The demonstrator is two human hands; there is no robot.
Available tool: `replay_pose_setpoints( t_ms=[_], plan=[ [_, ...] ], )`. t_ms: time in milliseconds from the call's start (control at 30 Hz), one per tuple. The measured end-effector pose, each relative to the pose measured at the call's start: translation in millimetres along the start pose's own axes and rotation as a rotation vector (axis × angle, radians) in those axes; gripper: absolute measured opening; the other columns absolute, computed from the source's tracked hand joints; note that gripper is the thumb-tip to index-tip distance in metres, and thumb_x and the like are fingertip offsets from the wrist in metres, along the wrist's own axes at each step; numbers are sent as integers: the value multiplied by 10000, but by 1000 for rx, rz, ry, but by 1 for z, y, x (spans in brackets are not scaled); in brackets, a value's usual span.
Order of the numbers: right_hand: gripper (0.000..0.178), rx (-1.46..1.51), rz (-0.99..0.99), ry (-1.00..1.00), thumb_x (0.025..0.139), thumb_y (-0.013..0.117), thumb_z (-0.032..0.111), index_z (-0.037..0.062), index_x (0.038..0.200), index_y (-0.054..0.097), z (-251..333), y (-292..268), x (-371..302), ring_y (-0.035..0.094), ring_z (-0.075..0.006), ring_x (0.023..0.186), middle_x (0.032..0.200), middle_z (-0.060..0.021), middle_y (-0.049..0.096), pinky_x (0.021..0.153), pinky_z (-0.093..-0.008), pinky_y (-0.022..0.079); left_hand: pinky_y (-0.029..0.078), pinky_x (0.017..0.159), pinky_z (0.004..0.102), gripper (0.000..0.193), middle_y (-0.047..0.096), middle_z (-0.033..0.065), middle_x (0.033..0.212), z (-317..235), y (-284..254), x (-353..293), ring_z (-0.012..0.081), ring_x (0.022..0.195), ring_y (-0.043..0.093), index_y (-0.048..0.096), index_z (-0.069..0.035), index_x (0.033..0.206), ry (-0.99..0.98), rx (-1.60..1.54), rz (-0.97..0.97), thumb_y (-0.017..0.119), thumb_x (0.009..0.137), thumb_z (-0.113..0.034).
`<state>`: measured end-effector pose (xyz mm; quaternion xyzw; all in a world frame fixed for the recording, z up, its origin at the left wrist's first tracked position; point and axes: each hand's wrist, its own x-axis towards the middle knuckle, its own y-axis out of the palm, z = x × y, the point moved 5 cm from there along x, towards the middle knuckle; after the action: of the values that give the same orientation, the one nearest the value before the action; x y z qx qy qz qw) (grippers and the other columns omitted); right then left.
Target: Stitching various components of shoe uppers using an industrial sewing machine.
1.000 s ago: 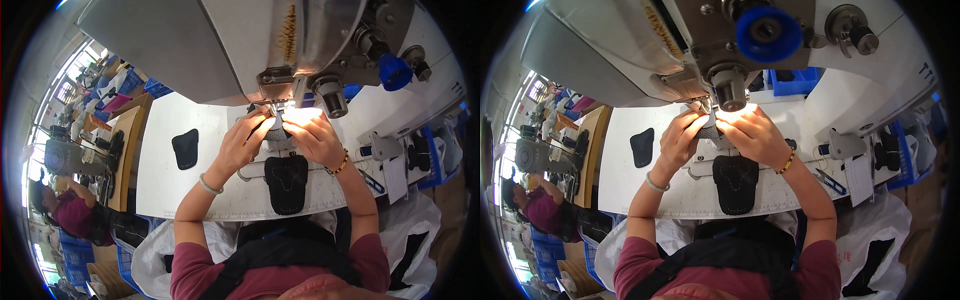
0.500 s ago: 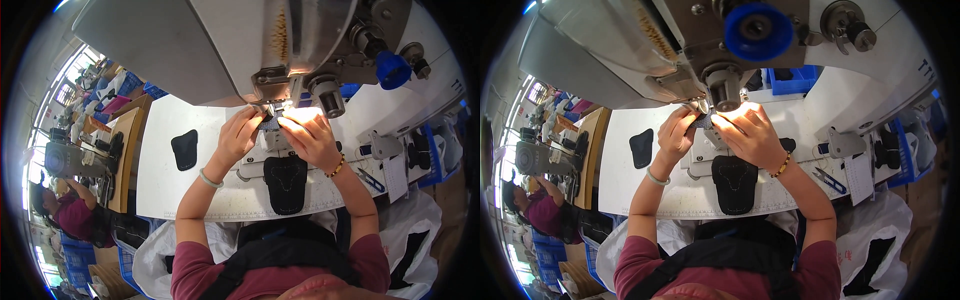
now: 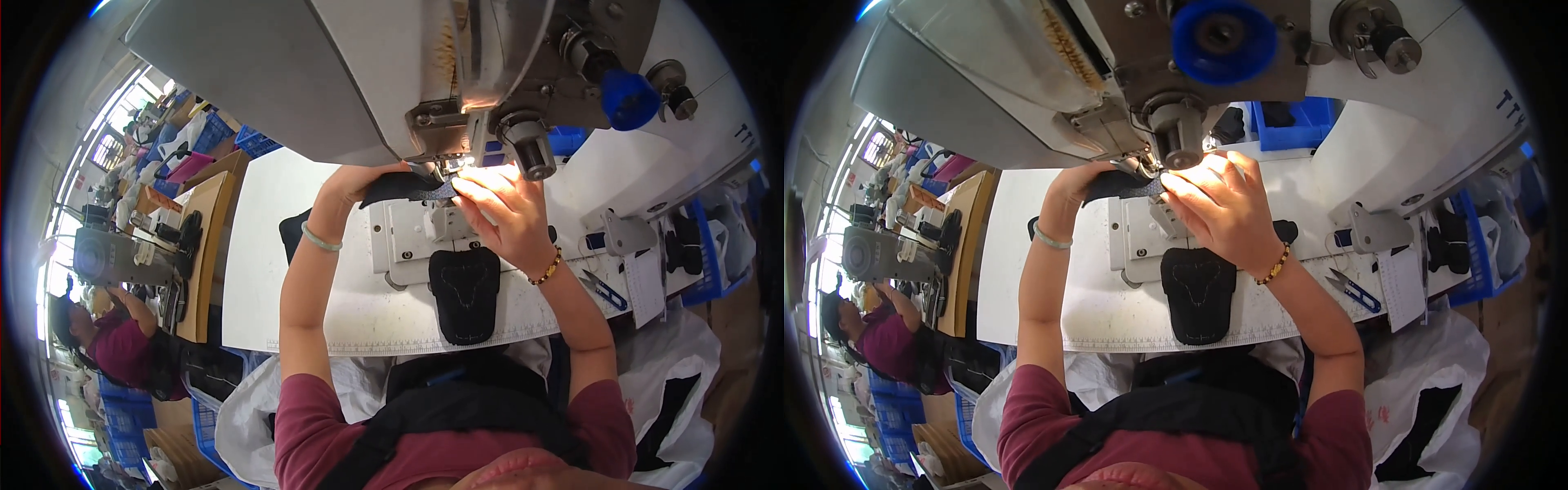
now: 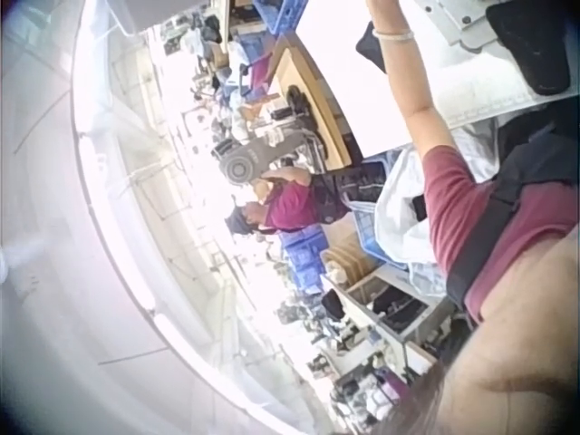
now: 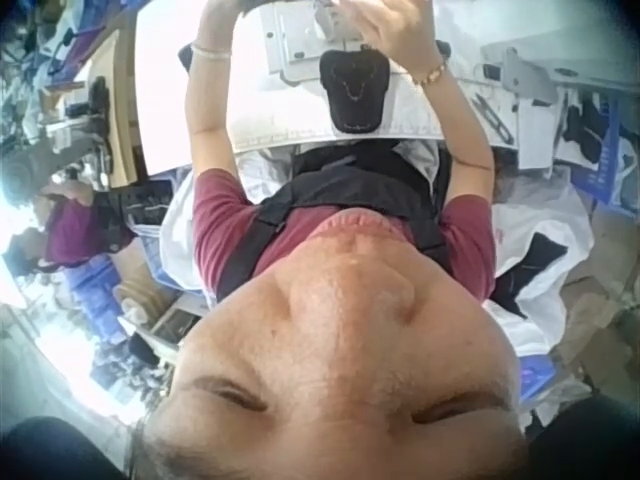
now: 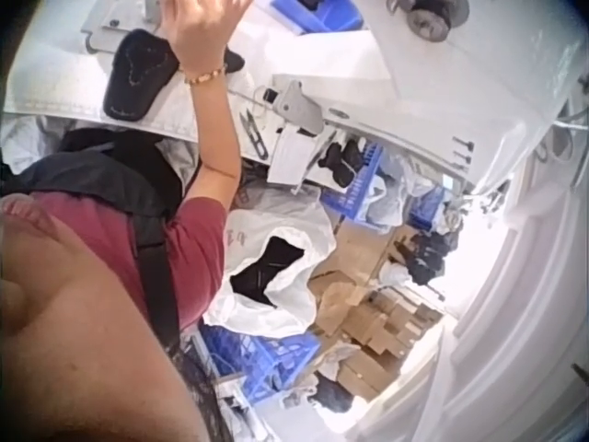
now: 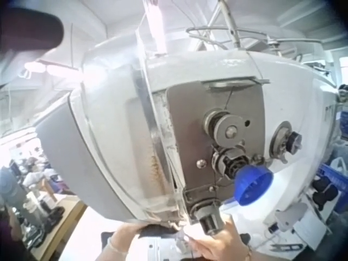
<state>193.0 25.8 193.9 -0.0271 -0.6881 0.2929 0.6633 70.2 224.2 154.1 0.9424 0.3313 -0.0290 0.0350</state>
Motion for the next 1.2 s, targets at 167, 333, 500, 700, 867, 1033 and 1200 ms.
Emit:
replay_pose_setpoints(
  t_ms=[167,333,500,700,867,1033,1200],
  plan=[
    [209,40,-8,-8,779,690,179,104,969,648,-4,0,0,537,-190,921,971,14,616,885,-374,389,538,583,282,326,661,149,898,-19,26,-16,230,710,652,611,41,1022,-81,-78,130,628,752,-143],
    [236,57,-46,-29,777,682,148,113,1008,647,-2,0,-6,551,-179,911,1021,8,604,851,-348,415,510,517,262,328,654,179,845,-16,38,-26,238,677,652,601,45,988,-69,-53,143,569,774,-202],
    [342,17,45,-91,764,664,134,140,1104,632,8,3,-10,559,-140,909,1063,21,582,826,-307,426,530,616,212,298,664,118,860,-8,50,-43,138,678,647,627,55,1028,57,-377,-14,620,788,-122],
    [341,1,56,-101,761,651,120,135,1102,634,10,3,-8,560,-143,941,1076,25,571,835,-310,427,527,671,201,270,659,113,890,-6,52,-47,131,720,646,629,43,1002,73,-442,-36,631,787,-120],
    [334,-2,44,-94,749,649,117,126,1083,644,14,4,-8,549,-132,957,1056,25,565,851,-304,420,526,641,217,180,651,97,844,1,55,-53,131,697,639,627,21,902,71,-485,-127,635,798,-126],
    [313,-64,59,-154,720,653,115,128,1033,663,25,10,-10,539,-125,970,1042,35,560,852,-303,421,512,588,205,183,636,53,816,6,75,-68,99,667,623,622,-1,911,169,-517,-243,611,824,-162],
    [317,-21,16,-153,691,650,108,119,1007,667,25,10,-6,540,-137,982,1031,29,572,863,-314,415,506,576,206,156,634,48,808,8,77,-72,96,670,619,627,-13,886,174,-600,-266,606,835,-159]
  ],
)
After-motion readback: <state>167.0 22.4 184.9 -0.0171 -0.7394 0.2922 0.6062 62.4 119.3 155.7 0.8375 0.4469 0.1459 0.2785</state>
